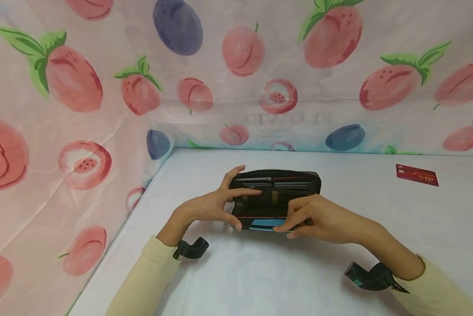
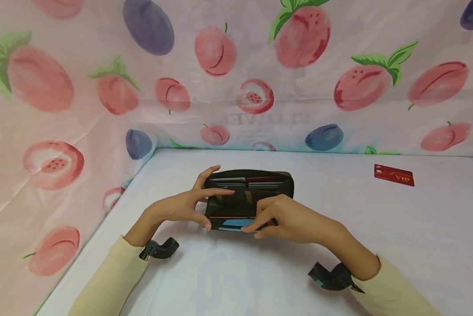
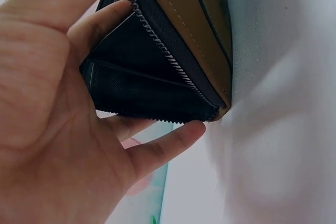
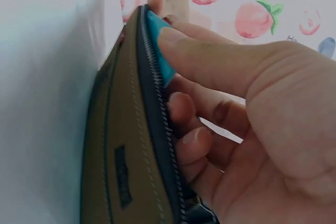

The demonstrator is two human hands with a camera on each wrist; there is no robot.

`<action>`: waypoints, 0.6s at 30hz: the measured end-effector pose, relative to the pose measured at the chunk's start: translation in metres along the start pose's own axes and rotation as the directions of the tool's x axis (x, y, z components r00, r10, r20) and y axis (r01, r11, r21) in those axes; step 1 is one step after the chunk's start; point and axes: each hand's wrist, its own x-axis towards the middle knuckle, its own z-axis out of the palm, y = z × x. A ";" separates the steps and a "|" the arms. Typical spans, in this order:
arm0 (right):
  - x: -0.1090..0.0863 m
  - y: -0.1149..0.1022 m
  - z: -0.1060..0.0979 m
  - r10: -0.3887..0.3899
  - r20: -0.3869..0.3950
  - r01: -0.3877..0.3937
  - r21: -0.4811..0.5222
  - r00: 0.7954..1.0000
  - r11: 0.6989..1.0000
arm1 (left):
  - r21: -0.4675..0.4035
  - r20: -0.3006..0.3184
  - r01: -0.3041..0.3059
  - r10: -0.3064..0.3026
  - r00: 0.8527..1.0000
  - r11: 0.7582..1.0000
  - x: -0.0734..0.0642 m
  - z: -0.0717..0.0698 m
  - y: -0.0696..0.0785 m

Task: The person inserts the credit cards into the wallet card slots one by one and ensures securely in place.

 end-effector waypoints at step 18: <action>0.014 0.000 0.028 -0.053 -0.140 0.042 -0.081 0.989 0.996 | 0.002 0.013 -0.040 0.040 0.999 0.999 -0.002 -0.002 0.003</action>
